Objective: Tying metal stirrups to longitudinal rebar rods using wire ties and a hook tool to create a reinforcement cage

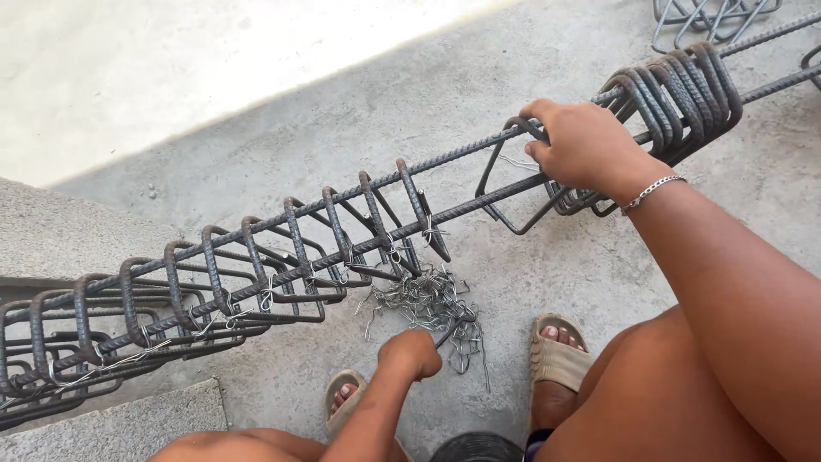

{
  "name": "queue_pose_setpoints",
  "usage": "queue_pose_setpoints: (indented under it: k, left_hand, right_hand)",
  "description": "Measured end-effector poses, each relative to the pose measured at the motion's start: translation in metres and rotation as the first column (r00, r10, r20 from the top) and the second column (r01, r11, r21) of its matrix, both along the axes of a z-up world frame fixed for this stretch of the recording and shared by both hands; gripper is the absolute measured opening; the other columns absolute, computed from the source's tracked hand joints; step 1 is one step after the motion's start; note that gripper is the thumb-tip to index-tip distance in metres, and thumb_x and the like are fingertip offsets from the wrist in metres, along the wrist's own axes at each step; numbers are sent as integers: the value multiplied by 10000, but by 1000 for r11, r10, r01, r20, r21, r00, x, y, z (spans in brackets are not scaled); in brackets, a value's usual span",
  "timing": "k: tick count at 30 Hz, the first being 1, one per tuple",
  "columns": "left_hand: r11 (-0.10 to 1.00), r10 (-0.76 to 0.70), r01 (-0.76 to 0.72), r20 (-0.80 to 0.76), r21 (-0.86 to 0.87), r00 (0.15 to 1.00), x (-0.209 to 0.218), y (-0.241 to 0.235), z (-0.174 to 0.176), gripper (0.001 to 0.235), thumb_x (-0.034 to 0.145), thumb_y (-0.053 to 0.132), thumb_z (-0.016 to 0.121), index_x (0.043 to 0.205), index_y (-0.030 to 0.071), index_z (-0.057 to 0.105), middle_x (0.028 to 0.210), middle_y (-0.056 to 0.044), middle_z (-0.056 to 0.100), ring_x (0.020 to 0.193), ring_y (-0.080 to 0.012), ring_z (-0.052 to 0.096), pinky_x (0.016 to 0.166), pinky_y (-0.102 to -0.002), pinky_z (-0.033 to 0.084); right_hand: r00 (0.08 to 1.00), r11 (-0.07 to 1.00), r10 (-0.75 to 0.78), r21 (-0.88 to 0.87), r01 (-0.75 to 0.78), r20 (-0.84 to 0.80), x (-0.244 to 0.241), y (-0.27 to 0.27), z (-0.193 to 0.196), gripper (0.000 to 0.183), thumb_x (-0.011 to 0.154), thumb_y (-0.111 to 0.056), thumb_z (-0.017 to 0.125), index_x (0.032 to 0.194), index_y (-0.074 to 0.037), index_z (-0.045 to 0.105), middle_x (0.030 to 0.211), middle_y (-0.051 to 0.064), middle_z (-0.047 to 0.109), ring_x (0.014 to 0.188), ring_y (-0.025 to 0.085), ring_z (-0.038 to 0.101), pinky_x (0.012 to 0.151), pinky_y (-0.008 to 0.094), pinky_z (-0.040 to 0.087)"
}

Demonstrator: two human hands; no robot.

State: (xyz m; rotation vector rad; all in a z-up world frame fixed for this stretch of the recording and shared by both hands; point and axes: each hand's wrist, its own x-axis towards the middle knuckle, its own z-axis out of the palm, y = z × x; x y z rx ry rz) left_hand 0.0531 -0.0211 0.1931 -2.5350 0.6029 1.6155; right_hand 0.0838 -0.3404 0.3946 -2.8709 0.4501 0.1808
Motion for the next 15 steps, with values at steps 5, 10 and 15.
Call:
queue_pose_setpoints:
  k: [5,10,15]
  left_hand:
    - [937,-349,342,144,71,926,24,6,108,230,759,66,639,937,68,785,929,-128,748,835,-346,720,714,-436,572]
    - [876,-481,481,127,30,868,33,10,141,197,775,88,620,904,49,764,885,-150,732,788,-371,700,696,-448,557]
    - [844,-527,528,37,-93,849,25,-12,152,178,690,72,642,819,42,761,783,-151,716,700,-384,682,658,-437,545]
  right_hand:
    - [963,812,-261,526,253,-61,8,2,14,444,932,-87,666,1371,-32,624,795,150,760,711,216,697,666,315,529]
    - [934,576,-336,759,303,-118,14,22,24,498,913,-2,628,1409,-10,576,803,186,740,619,197,605,516,287,456]
    - [927,496,-340,807,321,-160,24,42,14,517,874,27,662,1385,-21,600,820,194,749,536,173,524,438,281,405]
